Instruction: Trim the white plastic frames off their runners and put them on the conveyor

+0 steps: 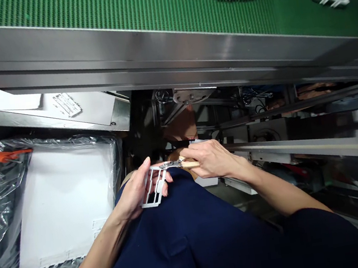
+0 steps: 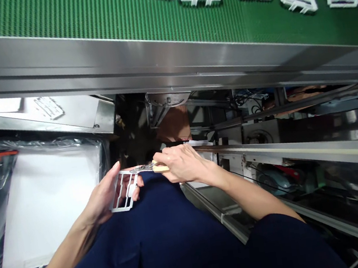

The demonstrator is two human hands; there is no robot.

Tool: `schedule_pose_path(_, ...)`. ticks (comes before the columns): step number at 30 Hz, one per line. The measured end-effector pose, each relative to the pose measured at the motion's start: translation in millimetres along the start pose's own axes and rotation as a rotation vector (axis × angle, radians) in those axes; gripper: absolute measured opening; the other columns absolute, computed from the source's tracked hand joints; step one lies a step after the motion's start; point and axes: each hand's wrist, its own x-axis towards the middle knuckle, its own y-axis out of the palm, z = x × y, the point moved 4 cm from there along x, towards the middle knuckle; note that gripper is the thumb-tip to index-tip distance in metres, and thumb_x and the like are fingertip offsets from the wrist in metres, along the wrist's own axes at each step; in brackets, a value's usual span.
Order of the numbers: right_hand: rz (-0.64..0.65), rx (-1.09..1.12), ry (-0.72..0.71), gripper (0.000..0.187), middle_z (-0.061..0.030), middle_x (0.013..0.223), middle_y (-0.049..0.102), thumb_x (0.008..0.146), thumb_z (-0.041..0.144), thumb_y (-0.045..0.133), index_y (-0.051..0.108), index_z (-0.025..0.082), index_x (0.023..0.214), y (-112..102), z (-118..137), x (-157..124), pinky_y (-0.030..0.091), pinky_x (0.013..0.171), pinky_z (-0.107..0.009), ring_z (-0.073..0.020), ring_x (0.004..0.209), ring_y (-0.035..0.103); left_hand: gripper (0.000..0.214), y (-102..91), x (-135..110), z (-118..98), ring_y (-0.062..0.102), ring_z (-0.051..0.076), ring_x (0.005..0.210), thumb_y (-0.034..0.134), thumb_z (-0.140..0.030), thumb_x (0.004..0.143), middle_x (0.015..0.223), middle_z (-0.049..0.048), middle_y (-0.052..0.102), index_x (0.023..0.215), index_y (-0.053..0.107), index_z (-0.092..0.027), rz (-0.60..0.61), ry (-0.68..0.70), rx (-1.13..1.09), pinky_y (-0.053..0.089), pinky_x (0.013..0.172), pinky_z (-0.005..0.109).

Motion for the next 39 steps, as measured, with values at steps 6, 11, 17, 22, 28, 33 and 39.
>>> schedule_pose_path(6,-0.112,0.564,0.286,0.027,0.0028,0.062,0.049,0.084,0.041,0.051,0.051,0.018,0.071,10,-10,2,0.03,0.056,-0.023,-0.0089,0.057,0.041,0.046,0.3,5,-6,0.059,0.017,0.059,0.038,-0.044,0.093,0.078,0.0085,0.063,0.104,0.066,-0.009,0.015,0.039,-0.364,0.05,0.06,0.029)
schedule_pose_path(11,-0.19,1.236,0.445,0.031,0.0034,0.064,0.051,0.077,0.047,0.059,0.046,0.019,0.08,44,-6,4,0.032,0.047,-0.021,-0.0076,0.051,0.04,0.045,-5.7,14,-12,0.062,0.02,0.071,0.033,-0.037,0.096,0.085,0.0107,0.064,0.107,0.064,-0.006,0.012,0.094,-0.529,0.052,0.078,0.038)
schedule_pose_path(17,-0.315,1.185,0.458,0.028,0.0054,0.062,0.043,0.075,0.043,0.063,0.047,0.019,0.077,58,0,2,0.034,0.05,-0.021,-0.0078,0.054,0.039,0.043,-11.3,19,-17,0.063,0.02,0.075,0.033,-0.035,0.096,0.088,0.0106,0.065,0.109,0.063,-0.007,0.005,0.123,-0.554,0.052,0.081,0.038)
schedule_pose_path(22,-0.39,0.938,0.489,0.023,0.0037,0.065,0.049,0.077,0.039,0.061,0.048,0.019,0.074,55,-5,-2,0.04,0.058,-0.024,-0.0099,0.058,0.045,0.043,-11.9,20,-20,0.064,0.02,0.075,0.032,-0.035,0.096,0.087,0.0099,0.066,0.11,0.062,-0.008,-0.015,0.114,-0.552,0.052,0.081,0.039)
schedule_pose_path(28,-0.431,0.908,0.52,0.02,-0.0002,0.082,0.06,0.078,0.035,0.06,0.05,0.021,0.087,56,-2,-5,0.046,0.067,-0.028,-0.0129,0.067,0.057,0.043,-12.7,20,-22,0.065,0.021,0.079,0.031,-0.034,0.096,0.086,0.0095,0.068,0.108,0.063,-0.008,-0.037,0.135,-0.558,0.052,0.083,0.038)
schedule_pose_path(33,-0.348,1.205,0.37,0.024,0.0037,0.068,0.054,0.076,0.036,0.064,0.046,0.02,0.08,61,30,7,0.045,0.058,-0.024,-0.0104,0.057,0.054,0.044,-6.3,25,-26,0.066,0.02,0.085,0.029,-0.036,0.097,0.093,0.0093,0.069,0.11,0.063,-0.01,-0.072,0.18,-0.524,0.053,0.079,0.033)
schedule_pose_path(39,-0.555,1.121,0.388,0.021,0.0038,0.068,0.048,0.078,0.032,0.062,0.045,0.021,0.079,56,36,11,0.043,0.059,-0.024,-0.009,0.058,0.046,0.044,-10.1,9,-18,0.06,0.02,0.092,0.044,-0.051,0.091,0.102,0.0083,0.065,0.111,0.062,-0.016,-0.269,0.397,-0.122,0.048,0.08,0.028)
